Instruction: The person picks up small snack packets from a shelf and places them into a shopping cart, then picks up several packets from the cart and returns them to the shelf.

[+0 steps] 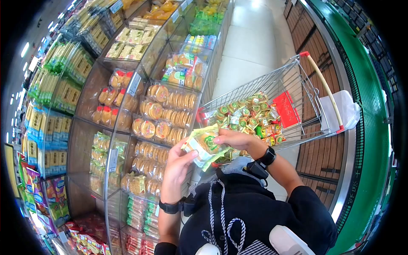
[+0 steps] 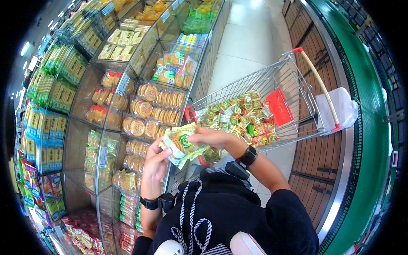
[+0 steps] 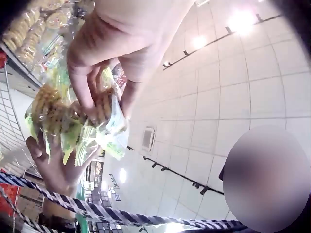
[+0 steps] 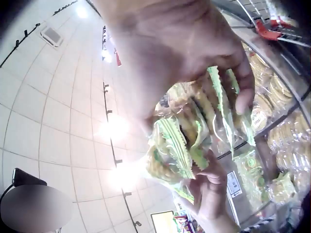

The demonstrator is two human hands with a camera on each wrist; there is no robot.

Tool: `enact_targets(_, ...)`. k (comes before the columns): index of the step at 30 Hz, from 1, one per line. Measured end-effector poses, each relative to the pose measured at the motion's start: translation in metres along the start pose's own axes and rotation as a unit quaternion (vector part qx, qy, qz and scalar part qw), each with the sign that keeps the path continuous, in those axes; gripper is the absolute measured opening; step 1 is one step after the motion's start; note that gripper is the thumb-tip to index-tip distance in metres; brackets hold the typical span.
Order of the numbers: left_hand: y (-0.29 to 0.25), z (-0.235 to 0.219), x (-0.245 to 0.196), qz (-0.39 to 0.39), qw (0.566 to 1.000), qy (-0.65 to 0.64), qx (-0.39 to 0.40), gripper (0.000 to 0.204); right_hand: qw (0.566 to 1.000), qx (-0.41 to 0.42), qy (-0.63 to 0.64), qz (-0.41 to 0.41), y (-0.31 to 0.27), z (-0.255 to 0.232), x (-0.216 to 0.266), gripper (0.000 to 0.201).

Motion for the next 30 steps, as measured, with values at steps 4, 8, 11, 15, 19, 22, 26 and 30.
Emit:
enact_targets(4,0.006,-0.016,0.006,0.051,0.992,-0.104,0.055,0.045,0.999,-0.022,0.037,-0.033,-0.007,0.004,0.014,0.06)
enact_targets(8,0.004,-0.032,-0.001,0.096,0.994,-0.05,-0.019,0.05,0.997,-0.04,0.029,-0.062,-0.002,-0.009,0.01,0.058)
enact_targets(11,0.0,-0.025,-0.012,0.117,0.991,-0.022,-0.06,0.048,0.991,-0.124,0.013,-0.037,-0.008,-0.013,0.013,0.06)
enact_targets(15,-0.001,-0.018,-0.018,0.134,0.985,-0.059,-0.09,0.045,0.987,-0.138,0.039,-0.071,-0.002,-0.024,0.003,0.061)
enact_targets(19,-0.003,-0.019,-0.022,0.209,0.976,-0.011,-0.06,0.035,0.983,-0.156,0.041,-0.088,-0.003,-0.032,0.002,0.062)
enact_targets(22,-0.009,-0.017,-0.034,0.345,0.932,0.106,-0.033,0.023,0.982,-0.163,0.04,-0.086,-0.007,-0.03,0.009,0.063)
enact_targets(26,-0.027,0.008,-0.051,0.414,0.874,0.242,-0.078,0.019,0.98,-0.183,-0.017,-0.07,-0.007,-0.028,0.01,0.063)
enact_targets(30,-0.019,0.011,-0.039,0.392,0.874,0.282,-0.058,0.023,0.978,-0.189,-0.024,-0.079,-0.01,-0.011,0.026,0.062)
Point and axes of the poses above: each hand's wrist, its own y-axis towards the middle knuckle, its own z-axis out of the palm, x = y × z, the point moved 7 cm from there along y, towards the middle knuckle, and after that the axes turned 1 degree about -z, right-handed, at the moved point
